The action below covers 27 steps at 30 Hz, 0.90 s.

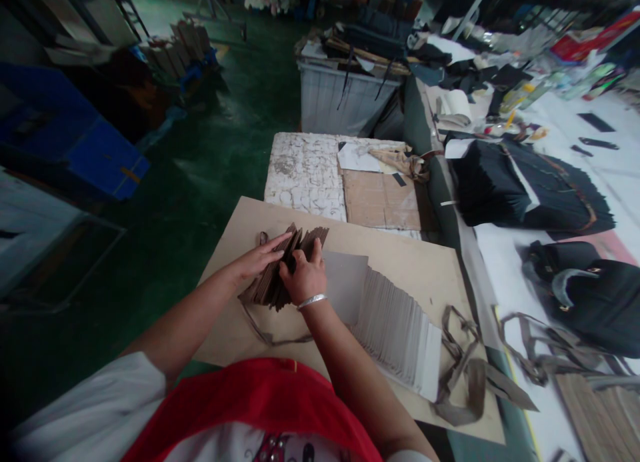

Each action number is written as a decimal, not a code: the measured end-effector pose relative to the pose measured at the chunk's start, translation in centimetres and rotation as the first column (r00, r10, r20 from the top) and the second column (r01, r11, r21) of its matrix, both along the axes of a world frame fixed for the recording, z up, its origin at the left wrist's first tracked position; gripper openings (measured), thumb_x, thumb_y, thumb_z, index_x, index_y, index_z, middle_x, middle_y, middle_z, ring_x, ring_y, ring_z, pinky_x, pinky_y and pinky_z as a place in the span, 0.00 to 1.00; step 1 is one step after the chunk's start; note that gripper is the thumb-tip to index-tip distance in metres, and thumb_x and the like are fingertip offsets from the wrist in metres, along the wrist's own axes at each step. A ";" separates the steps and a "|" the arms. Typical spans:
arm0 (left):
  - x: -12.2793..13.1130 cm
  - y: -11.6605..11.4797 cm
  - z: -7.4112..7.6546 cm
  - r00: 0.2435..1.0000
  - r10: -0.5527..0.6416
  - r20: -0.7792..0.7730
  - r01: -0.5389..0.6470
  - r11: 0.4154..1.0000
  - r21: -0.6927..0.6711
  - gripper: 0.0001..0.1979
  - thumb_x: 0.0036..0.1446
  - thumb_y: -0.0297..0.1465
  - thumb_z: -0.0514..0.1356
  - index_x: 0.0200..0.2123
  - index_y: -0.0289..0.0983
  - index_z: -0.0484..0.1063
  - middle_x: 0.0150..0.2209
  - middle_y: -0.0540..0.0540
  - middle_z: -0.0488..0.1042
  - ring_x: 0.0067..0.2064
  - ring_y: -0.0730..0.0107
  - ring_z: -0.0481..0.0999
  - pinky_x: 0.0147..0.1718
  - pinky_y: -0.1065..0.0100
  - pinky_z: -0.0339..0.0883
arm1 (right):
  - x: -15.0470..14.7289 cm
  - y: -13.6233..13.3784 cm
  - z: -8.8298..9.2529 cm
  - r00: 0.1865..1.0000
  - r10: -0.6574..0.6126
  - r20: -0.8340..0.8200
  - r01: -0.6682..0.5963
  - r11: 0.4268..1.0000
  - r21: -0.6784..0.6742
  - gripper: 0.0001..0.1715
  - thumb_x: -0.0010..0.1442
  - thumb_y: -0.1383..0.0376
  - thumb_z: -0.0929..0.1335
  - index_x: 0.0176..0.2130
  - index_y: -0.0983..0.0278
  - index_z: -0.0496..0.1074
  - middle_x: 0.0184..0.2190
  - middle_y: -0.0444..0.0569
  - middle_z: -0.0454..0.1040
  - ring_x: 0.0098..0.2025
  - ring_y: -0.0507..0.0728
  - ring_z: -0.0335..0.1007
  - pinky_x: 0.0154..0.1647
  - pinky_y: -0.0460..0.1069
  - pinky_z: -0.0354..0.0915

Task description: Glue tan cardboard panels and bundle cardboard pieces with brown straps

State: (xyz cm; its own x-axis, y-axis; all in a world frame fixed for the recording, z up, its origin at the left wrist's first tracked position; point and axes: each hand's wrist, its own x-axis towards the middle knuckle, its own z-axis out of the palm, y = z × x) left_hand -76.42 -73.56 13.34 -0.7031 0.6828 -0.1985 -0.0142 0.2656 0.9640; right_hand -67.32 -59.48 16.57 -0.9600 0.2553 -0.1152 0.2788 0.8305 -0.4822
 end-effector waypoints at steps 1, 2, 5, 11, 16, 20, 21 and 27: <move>0.0 -0.1 0.0 1.000 0.007 0.003 -0.007 1.000 0.000 0.30 0.56 0.39 0.53 0.62 0.44 0.52 0.64 0.50 0.52 0.65 0.64 0.48 0.63 0.60 0.39 | 0.0 0.0 0.0 1.000 0.004 -0.009 -0.004 1.000 -0.004 0.23 0.56 0.55 0.66 0.49 0.61 0.67 0.65 0.56 0.36 0.62 0.67 0.49 0.55 0.58 0.57; 0.0 -0.1 0.1 1.000 0.015 0.010 -0.015 1.000 0.002 0.31 0.56 0.39 0.54 0.62 0.44 0.52 0.64 0.50 0.52 0.65 0.64 0.49 0.63 0.60 0.40 | 0.0 0.1 -0.1 1.000 0.010 -0.019 -0.010 1.000 -0.010 0.24 0.55 0.57 0.66 0.51 0.60 0.65 0.65 0.57 0.37 0.63 0.66 0.47 0.56 0.57 0.56; 0.1 -0.3 0.2 0.998 0.032 0.047 -0.033 0.999 0.020 0.32 0.55 0.38 0.55 0.62 0.44 0.51 0.64 0.50 0.52 0.64 0.63 0.51 0.62 0.60 0.42 | 0.0 0.2 0.0 0.999 0.023 -0.029 -0.024 0.999 -0.031 0.31 0.55 0.62 0.65 0.58 0.59 0.59 0.65 0.57 0.37 0.64 0.65 0.45 0.56 0.57 0.56; 0.3 -0.3 0.2 0.995 0.065 0.075 -0.065 0.998 -0.006 0.33 0.55 0.36 0.55 0.63 0.48 0.49 0.64 0.52 0.53 0.63 0.58 0.54 0.60 0.55 0.48 | -0.1 0.2 0.2 0.998 0.056 -0.026 -0.057 0.998 -0.034 0.21 0.55 0.66 0.64 0.50 0.60 0.69 0.65 0.52 0.37 0.65 0.65 0.40 0.59 0.56 0.52; 0.4 -0.2 0.3 0.995 0.059 0.083 -0.057 0.998 -0.020 0.34 0.55 0.36 0.55 0.64 0.46 0.46 0.64 0.49 0.51 0.63 0.58 0.52 0.60 0.55 0.48 | -0.2 0.3 -0.2 0.997 0.067 -0.033 -0.068 0.997 -0.037 0.20 0.55 0.65 0.64 0.49 0.59 0.70 0.65 0.51 0.38 0.64 0.65 0.42 0.59 0.57 0.52; 0.5 -0.2 0.2 0.994 0.059 0.087 -0.062 0.998 0.025 0.33 0.56 0.35 0.54 0.63 0.45 0.48 0.64 0.49 0.52 0.64 0.63 0.51 0.61 0.59 0.45 | -0.3 0.4 -0.1 0.997 0.067 -0.026 -0.068 0.997 -0.029 0.20 0.55 0.65 0.64 0.49 0.59 0.70 0.65 0.51 0.39 0.64 0.65 0.42 0.59 0.57 0.52; 0.5 -0.2 0.1 0.994 0.059 0.088 -0.062 0.997 0.039 0.32 0.56 0.35 0.54 0.63 0.44 0.48 0.64 0.49 0.52 0.64 0.64 0.51 0.61 0.59 0.44 | -0.3 0.4 -0.1 0.997 0.067 -0.025 -0.068 0.997 -0.028 0.21 0.55 0.65 0.64 0.49 0.59 0.70 0.65 0.51 0.38 0.64 0.65 0.42 0.59 0.57 0.52; 0.5 -0.2 -0.2 0.992 0.051 0.112 -0.056 0.998 0.036 0.32 0.56 0.35 0.54 0.63 0.46 0.47 0.64 0.50 0.51 0.63 0.60 0.53 0.60 0.56 0.48 | -0.3 0.2 -0.3 0.997 0.064 -0.048 -0.065 0.998 -0.008 0.18 0.58 0.61 0.63 0.48 0.61 0.70 0.65 0.54 0.39 0.65 0.65 0.41 0.59 0.57 0.50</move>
State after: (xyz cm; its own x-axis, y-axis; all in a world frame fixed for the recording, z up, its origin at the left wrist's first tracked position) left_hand -75.92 -73.78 13.17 -0.7141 0.6535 -0.2509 -0.1347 0.2235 0.9654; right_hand -67.58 -59.27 16.32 -0.9788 0.1920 -0.0707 0.2013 0.8413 -0.5017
